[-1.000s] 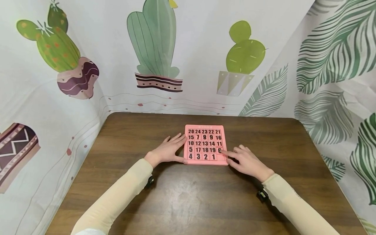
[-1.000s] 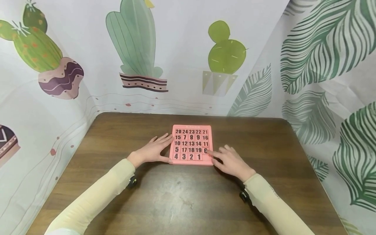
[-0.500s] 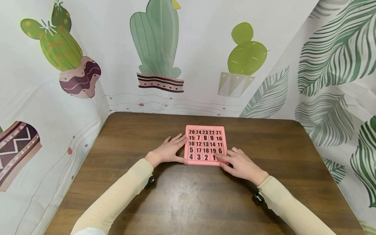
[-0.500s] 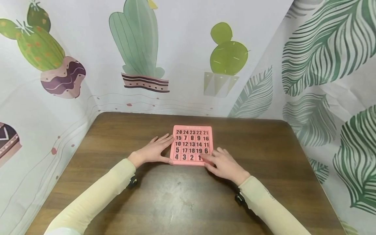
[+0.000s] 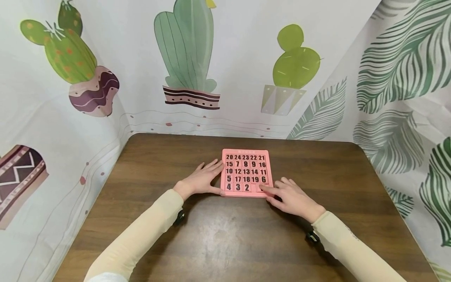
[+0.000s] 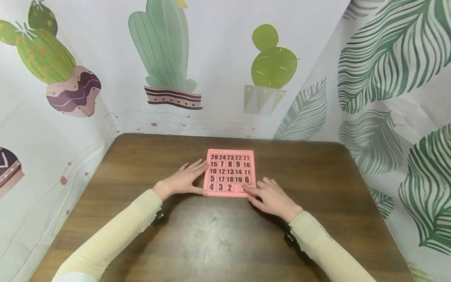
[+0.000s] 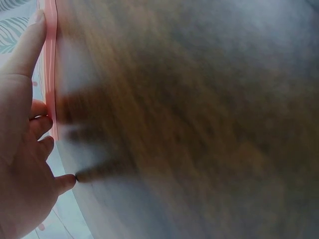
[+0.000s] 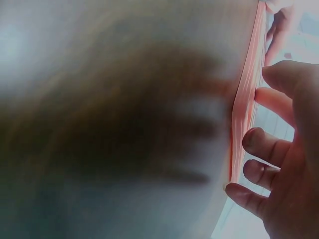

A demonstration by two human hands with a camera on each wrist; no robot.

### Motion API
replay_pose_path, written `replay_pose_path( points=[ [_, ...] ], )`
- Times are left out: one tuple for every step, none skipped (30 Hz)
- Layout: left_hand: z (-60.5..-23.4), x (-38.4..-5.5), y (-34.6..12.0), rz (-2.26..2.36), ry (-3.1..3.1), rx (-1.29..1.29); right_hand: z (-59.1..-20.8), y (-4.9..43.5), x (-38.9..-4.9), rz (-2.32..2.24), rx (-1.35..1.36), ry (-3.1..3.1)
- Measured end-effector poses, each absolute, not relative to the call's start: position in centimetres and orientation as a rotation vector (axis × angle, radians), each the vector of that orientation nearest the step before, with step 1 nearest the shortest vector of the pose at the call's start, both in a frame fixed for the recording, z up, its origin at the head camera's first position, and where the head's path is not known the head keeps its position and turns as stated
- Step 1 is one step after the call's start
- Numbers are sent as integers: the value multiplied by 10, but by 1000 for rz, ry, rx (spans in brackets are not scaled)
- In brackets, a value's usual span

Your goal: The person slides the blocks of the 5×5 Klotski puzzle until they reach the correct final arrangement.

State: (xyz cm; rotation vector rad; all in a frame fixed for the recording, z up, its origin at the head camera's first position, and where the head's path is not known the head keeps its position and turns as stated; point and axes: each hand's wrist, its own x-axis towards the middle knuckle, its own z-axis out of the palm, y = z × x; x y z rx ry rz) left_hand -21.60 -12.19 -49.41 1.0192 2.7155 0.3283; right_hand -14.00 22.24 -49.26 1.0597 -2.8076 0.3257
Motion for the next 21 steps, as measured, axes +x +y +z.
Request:
replay_pose_path(
  points=[
    [-494, -216, -122, 328, 2715, 1020, -493, 225, -140, 323, 1054, -2808],
    [-494, -217, -122, 329, 2713, 1017, -492, 227, -139, 316, 1051, -2811],
    [-495, -217, -122, 324, 2715, 1017, -492, 229, -139, 310, 1049, -2811],
    [-495, -217, -122, 322, 2716, 1017, -492, 231, -138, 312, 1046, -2809],
    [-496, -217, -122, 321, 2716, 1017, -492, 233, -138, 312, 1044, -2810],
    [-496, -217, -122, 321, 2716, 1018, -492, 234, -137, 310, 1040, -2810],
    [-496, -217, -122, 320, 2717, 1017, -493, 235, -137, 307, 1038, -2811],
    [-496, -217, -122, 318, 2719, 1016, -493, 236, -137, 308, 1037, -2814],
    [-496, -216, -122, 320, 2720, 1017, -494, 237, -137, 311, 1035, -2814],
    [-496, -216, -122, 326, 2719, 1017, -494, 237, -136, 313, 1033, -2813],
    [-496, -216, -122, 334, 2715, 1017, -494, 236, -137, 309, 1032, -2810],
    [-496, -216, -122, 342, 2713, 1019, -494, 235, -137, 311, 1033, -2803],
    [-496, -216, -122, 349, 2709, 1018, -494, 234, -137, 314, 1035, -2795],
    [-496, -216, -121, 355, 2706, 1019, -493, 231, -138, 320, 1038, -2785],
    [-496, -216, -121, 364, 2701, 1017, -493, 229, -139, 328, 1044, -2772],
    [-496, -215, -121, 365, 2700, 1018, -492, 225, -140, 338, 1051, -2759],
    [-496, -215, -120, 369, 2698, 1020, -491, 222, -140, 349, 1061, -2748],
    [-496, -215, -120, 363, 2699, 1024, -491, 218, -141, 355, 1071, -2736],
    [-495, -215, -120, 356, 2701, 1024, -490, 214, -142, 359, 1083, -2725],
    [-495, -215, -120, 355, 2704, 1025, -489, 209, -143, 364, 1095, -2717],
    [-495, -215, -120, 349, 2708, 1026, -489, 205, -144, 363, 1107, -2712]
  ],
)
